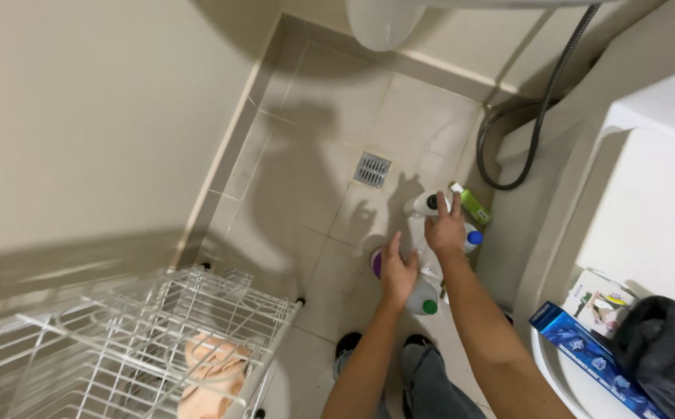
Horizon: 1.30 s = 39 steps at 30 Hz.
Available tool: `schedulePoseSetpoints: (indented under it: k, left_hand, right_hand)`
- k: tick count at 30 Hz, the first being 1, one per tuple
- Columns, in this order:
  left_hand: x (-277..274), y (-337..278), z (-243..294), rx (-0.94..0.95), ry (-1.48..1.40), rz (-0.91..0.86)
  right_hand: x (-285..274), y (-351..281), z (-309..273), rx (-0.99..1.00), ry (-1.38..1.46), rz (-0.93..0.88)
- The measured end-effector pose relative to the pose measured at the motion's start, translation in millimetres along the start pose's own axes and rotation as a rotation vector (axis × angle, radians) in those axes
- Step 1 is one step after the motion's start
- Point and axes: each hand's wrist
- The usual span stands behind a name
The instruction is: The person organizes various bathroom supplies by picking them up from the floor and placing them onto a white wire rack. They handle items such as a toothpaste tube, a blue bottle, a red pump bottle, and a white bottle with a blue cap, arranging them on the rack's shelves.
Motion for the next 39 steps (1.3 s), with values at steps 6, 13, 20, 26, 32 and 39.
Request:
schedulePoseSetpoints:
  k: [6, 13, 20, 26, 32, 39]
  left_hand:
    - [13.7, 11.1, -20.2, 0.019, -0.035, 0.017]
    - [32.8, 23.0, -43.8, 0.060, -0.017, 0.014]
    - [36.9, 26.6, -32.4, 0.045, -0.057, -0.051]
    - [24.8, 28.8, -8.7, 0.001, -0.081, -0.095]
    - [13.2, 25.2, 6.8, -0.027, -0.064, -0.118]
    - [-34.7, 0.7, 79.4, 0.055, 0.063, -0.116]
  right_hand:
    - [93.3, 56.7, 57.8, 0.087, 0.058, -0.180]
    - [64.7, 49.5, 33.8, -0.050, 0.203, -0.103]
    - [82.8, 45.1, 55.4, -0.139, 0.470, 0.098]
    - [44.4, 30.5, 34.2, -0.246, 0.478, 0.134]
    - [-39.9, 4.6, -11.8, -0.311, 0.464, 0.132]
    - [-198.3, -59.7, -72.7, -0.354, 0.411, 0.072]
Point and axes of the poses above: each hand's wrist, its own y-axis towards the middle knuckle, its own x-axis out of the palm, z = x × y
